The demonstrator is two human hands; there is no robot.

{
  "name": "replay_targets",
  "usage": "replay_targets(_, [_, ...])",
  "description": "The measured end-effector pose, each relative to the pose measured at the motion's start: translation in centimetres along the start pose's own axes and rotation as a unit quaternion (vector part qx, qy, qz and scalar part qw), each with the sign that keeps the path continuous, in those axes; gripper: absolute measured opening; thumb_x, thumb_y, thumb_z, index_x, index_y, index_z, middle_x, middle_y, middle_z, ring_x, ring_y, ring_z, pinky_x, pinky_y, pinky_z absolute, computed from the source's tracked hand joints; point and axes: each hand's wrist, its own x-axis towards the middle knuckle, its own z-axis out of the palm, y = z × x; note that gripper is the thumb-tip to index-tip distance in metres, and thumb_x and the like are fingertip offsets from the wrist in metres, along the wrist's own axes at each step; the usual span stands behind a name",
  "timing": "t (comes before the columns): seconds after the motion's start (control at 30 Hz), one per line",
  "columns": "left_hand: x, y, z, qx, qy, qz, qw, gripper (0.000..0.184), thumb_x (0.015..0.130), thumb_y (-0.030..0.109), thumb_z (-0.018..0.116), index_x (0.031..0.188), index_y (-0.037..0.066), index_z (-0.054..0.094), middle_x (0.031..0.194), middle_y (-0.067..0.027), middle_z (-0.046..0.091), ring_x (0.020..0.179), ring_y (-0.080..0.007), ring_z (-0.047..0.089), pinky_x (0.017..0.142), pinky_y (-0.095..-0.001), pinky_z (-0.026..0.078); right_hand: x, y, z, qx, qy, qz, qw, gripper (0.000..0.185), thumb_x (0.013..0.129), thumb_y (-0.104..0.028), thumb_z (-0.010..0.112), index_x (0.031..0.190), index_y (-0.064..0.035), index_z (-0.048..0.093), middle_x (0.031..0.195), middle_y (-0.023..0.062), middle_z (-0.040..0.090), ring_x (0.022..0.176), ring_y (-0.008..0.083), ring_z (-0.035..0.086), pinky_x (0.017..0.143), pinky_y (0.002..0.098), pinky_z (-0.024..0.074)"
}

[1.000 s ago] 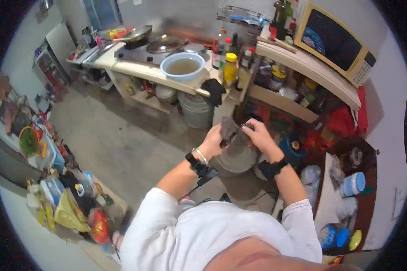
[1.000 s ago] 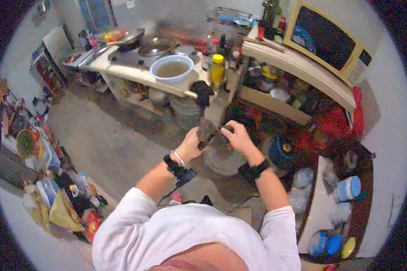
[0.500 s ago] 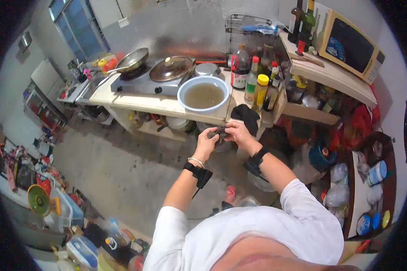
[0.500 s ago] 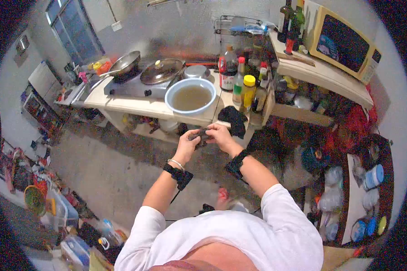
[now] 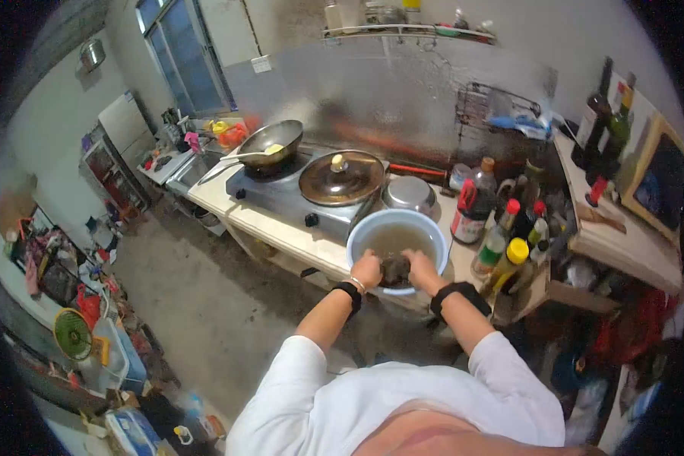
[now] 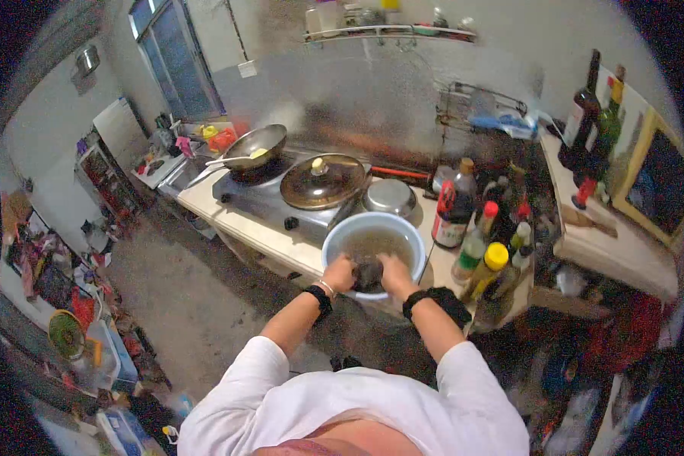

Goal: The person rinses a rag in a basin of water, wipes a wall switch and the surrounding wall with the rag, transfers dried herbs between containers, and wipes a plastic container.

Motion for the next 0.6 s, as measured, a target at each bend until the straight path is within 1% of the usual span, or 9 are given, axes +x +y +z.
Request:
replay_targets(0.1, [0.7,-0.4,1.1,0.029,-0.117,0.056,0.991,0.054,0.068,0.016,0.063,0.120,0.012,0.048,0.109,-0.0220,0.051,0.098,-0.0385,0.053,0.085,-0.0422,0.045,0.3,1.5,1.1,-0.066,-0.164,-0.029,0.984,0.031,0.071,-0.003,0.050,0.099,-0.0057,0.061,0.087,0.0217,0.060,0.089,0.0364,0.058,0.077,0.0444,0.0459])
replay_targets(0.13, [0.7,0.1,0.6,0.029,-0.169,0.056,0.984,0.054,0.069,0.018,0.063,0.121,0.016,0.047,0.108,-0.0226,0.053,0.097,-0.0388,0.055,0.083,-0.0433,0.046,0.7,2.0,1.4,-0.059,-0.214,-0.033,0.975,0.029,0.071,-0.005,0.051,0.098,-0.0065,0.062,0.088,0.0214,0.061,0.088,0.0356,0.059,0.076,0.0447,0.0463])
replay_targets(0.2, [0.8,1.6,-1.8,0.029,-0.251,0.080,0.964,0.048,0.072,0.018,0.061,0.118,0.012,0.047,0.103,-0.0237,0.058,0.093,-0.0384,0.057,0.081,-0.0440,0.046,0.8,2.8,2.3,-0.086,-0.261,-0.003,0.962,0.026,0.070,-0.007,0.053,0.094,-0.0072,0.063,0.090,0.0208,0.062,0.087,0.0350,0.060,0.075,0.0447,0.0469])
replay_targets(0.3, [3.6,-1.1,2.1,0.035,-0.342,0.137,0.929,0.048,0.075,0.014,0.057,0.120,0.003,0.044,0.101,-0.0252,0.059,0.095,-0.0374,0.057,0.083,-0.0434,0.045,1.1,1.4,1.8,-0.137,-0.316,0.030,0.938,0.025,0.072,-0.009,0.051,0.095,-0.0053,0.061,0.094,0.0207,0.062,0.089,0.0372,0.058,0.077,0.0438,0.0452])
replay_targets(0.33, [3.7,-1.3,2.9,0.034,-0.344,0.141,0.928,0.048,0.075,0.014,0.057,0.120,0.003,0.044,0.101,-0.0252,0.059,0.095,-0.0374,0.057,0.083,-0.0434,0.045,1.2,0.4,1.3,-0.167,-0.342,0.049,0.923,0.025,0.073,-0.010,0.050,0.095,-0.0043,0.061,0.094,0.0215,0.061,0.089,0.0375,0.058,0.076,0.0440,0.0452])
replay_targets(0.47, [3.7,-0.7,2.8,-0.012,-0.321,0.157,0.934,0.036,0.078,0.010,0.052,0.112,0.000,0.048,0.101,-0.0244,0.060,0.096,-0.0380,0.057,0.083,-0.0422,0.045,1.1,0.4,2.8,-0.179,-0.292,0.074,0.937,0.027,0.077,-0.013,0.047,0.100,0.0000,0.053,0.090,0.0236,0.061,0.085,0.0380,0.060,0.071,0.0459,0.0469])
replay_targets(0.5, [4.1,0.0,2.1,0.016,-0.364,0.153,0.919,0.041,0.077,0.010,0.052,0.117,0.001,0.046,0.104,-0.0249,0.058,0.098,-0.0379,0.057,0.082,-0.0421,0.045,1.1,0.6,3.3,-0.204,-0.306,0.060,0.928,0.032,0.076,-0.011,0.048,0.105,0.0017,0.052,0.089,0.0232,0.062,0.085,0.0367,0.061,0.071,0.0454,0.0477])
replay_targets(0.53, [4.1,-0.8,3.2,0.016,-0.326,0.206,0.923,0.039,0.077,0.013,0.053,0.115,0.002,0.051,0.104,-0.0241,0.059,0.097,-0.0376,0.057,0.082,-0.0428,0.045,1.2,0.3,3.7,-0.216,-0.295,0.093,0.926,0.034,0.074,-0.011,0.050,0.106,0.0014,0.055,0.091,0.0220,0.063,0.086,0.0354,0.061,0.072,0.0444,0.0482])
replay_targets(0.6, [5.0,-1.6,4.7,0.046,-0.376,0.218,0.900,0.032,0.076,0.015,0.053,0.105,0.003,0.060,0.102,-0.0225,0.060,0.096,-0.0369,0.058,0.082,-0.0427,0.045,1.9,-0.6,3.2,-0.229,-0.355,0.128,0.897,0.031,0.074,-0.013,0.051,0.100,0.0001,0.061,0.093,0.0222,0.062,0.088,0.0352,0.061,0.074,0.0433,0.0484])
